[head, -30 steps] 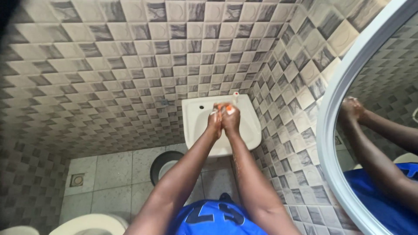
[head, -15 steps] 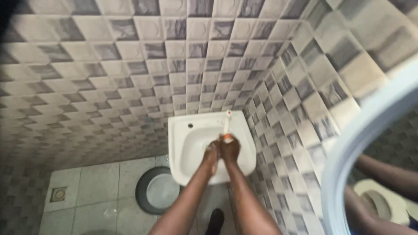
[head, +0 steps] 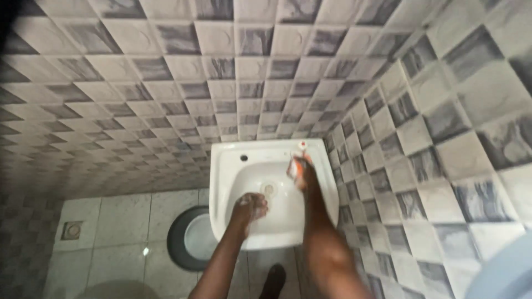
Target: Cleaning a small bathroom sink with a sponge and water.
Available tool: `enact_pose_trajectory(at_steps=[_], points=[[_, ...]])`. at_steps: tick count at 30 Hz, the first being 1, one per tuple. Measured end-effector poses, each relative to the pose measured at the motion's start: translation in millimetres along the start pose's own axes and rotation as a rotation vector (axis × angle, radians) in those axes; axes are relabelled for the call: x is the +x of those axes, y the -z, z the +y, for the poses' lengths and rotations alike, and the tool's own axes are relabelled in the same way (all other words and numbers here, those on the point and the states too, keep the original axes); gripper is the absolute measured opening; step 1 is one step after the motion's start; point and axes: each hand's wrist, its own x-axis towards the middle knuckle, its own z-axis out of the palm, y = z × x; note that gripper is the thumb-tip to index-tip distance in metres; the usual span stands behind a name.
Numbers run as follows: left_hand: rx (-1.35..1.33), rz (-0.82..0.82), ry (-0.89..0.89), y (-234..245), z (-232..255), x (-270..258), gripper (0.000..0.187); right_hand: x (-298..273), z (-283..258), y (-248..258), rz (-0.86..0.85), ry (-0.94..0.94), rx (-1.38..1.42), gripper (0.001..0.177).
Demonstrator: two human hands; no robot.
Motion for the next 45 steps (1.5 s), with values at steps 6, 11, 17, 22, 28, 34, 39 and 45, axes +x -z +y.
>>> enact_pose_trajectory(at_steps=[6, 11, 17, 22, 28, 34, 39, 45], points=[[0.201, -0.055, 0.082, -2.4, 13.7, 4.5, 0.006, -48.4, -6.8, -35.5, -0.218, 0.009, 0.638, 0.028], [0.492, 0.112, -0.387, 32.8, 12.1, 52.2, 0.016, -66.6, 67.2, -20.4, 0.012, -0.043, 0.030, 0.035], [1.607, 0.775, -0.912, 43.7, 57.5, 54.5, 0.072, -56.3, 46.8, -121.0, 0.233, 0.527, -0.972, 0.049], [1.509, 0.546, -0.268, 56.3, 77.0, 40.9, 0.091, -8.5, 103.3, -128.1, 0.343, 0.557, -1.244, 0.040], [1.505, 0.487, -0.257, 67.0, 70.2, 47.8, 0.082, -10.6, 139.9, -79.1, 0.123, 0.788, -1.379, 0.063], [1.441, 0.505, -0.308, 67.6, 74.2, 45.4, 0.077, -23.9, 240.3, -55.9, 0.241, 0.778, -1.466, 0.067], [1.448, 0.504, -0.459, 74.8, 67.7, 55.3, 0.076, -70.5, 215.7, -123.5, 0.216, 0.530, -1.119, 0.061], [1.397, 0.480, -0.369, 67.4, 82.7, 44.7, 0.076, -14.1, 113.1, -76.3, 0.538, 1.170, -2.368, 0.031]])
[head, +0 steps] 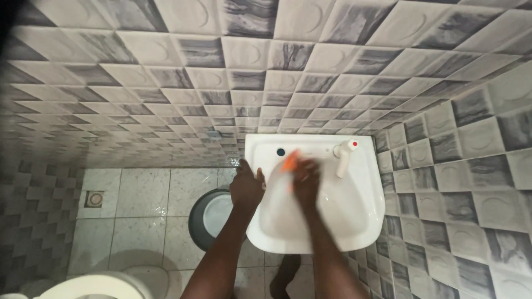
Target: Cleaning a small bathroom sink with a sponge and water.
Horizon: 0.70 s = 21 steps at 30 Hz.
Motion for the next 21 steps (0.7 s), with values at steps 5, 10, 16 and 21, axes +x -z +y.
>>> enact_pose_trajectory(at_steps=[5, 10, 16, 21], points=[[-0.018, 0.064, -0.039, -4.6, -2.3, -0.2, 0.073, 67.9, 14.5, 1.7, 0.109, -0.630, 1.087, 0.013], [-0.063, -0.002, 0.018, -0.8, 2.9, -2.6, 0.066, 79.1, -40.3, 24.6, 0.318, -0.189, 1.029, 0.016], [-0.080, 0.263, -0.093, -30.8, -21.9, 12.9, 0.056, 80.6, -10.4, 20.3, 0.280, -0.184, 0.958, 0.030], [-0.261, 0.109, 0.012, -6.4, -8.9, 7.4, 0.043, 105.8, -60.0, 76.9, 0.032, -0.465, 1.013, 0.034]])
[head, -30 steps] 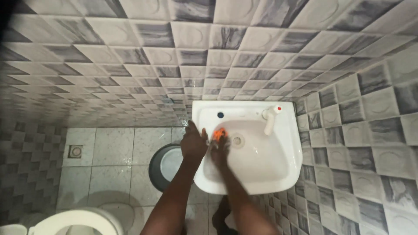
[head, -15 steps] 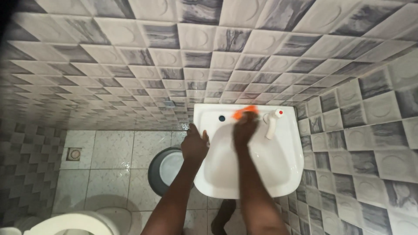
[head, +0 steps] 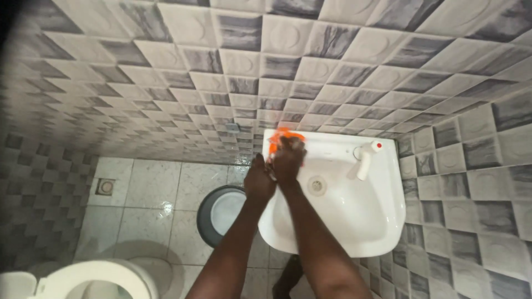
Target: Cleaning a small bathroom sink with a sponge and water.
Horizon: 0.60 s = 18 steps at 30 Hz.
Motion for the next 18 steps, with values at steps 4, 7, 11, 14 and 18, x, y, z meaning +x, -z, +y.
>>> enact_pose_trajectory(at_steps=[4, 7, 11, 14, 18], points=[[-0.102, 0.063, -0.060, -48.2, -66.3, 9.5, 0.038, -39.3, -4.8, -1.3, -0.109, 0.054, 0.032, 0.037], [-0.231, 0.235, -0.340, -65.4, -83.1, 19.2, 0.043, -85.8, 12.5, 28.7, -0.218, 0.357, -0.101, 0.032], [-0.783, -0.170, 0.157, -72.8, -100.4, 27.9, 0.053, -146.3, 46.1, 24.2, -0.310, 0.466, -0.209, 0.042], [-0.784, -0.125, 0.121, -64.3, -89.5, 12.4, 0.053, -94.9, 51.4, -12.4, -0.308, 0.561, -0.314, 0.047], [-0.542, 0.022, 0.122, -50.5, -58.8, -4.6, 0.053, -0.9, -35.8, 37.0, -0.430, 0.179, -0.042, 0.043]])
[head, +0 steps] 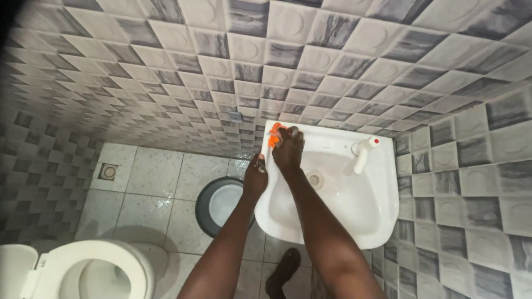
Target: Cleaning a small bathroom sink with a sponge and water.
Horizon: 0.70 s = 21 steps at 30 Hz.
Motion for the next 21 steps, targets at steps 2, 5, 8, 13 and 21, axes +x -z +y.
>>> enact_pose_trajectory(at_steps=[2, 5, 8, 13, 21], points=[[0.024, -0.010, 0.012, -4.9, -33.6, 13.4, 0.052, -36.0, 21.5, -42.2, 0.069, 0.052, -0.027, 0.044], [0.038, -0.091, -0.073, -17.0, -81.8, 49.0, 0.052, -69.8, 38.8, -44.2, 0.147, 0.240, -0.079, 0.046], [0.129, -0.138, -0.123, -24.7, -75.4, 62.4, 0.057, -64.1, 55.3, -28.8, 0.016, 0.369, -0.047, 0.043], [0.500, -0.003, -0.233, -19.5, 14.8, 37.6, 0.057, -2.2, 147.1, -26.9, 0.510, 0.578, -0.335, 0.042], [0.619, -0.067, -0.116, 7.4, 74.6, 8.0, 0.056, 9.6, 97.7, -23.4, 0.535, 0.114, 0.378, 0.022]])
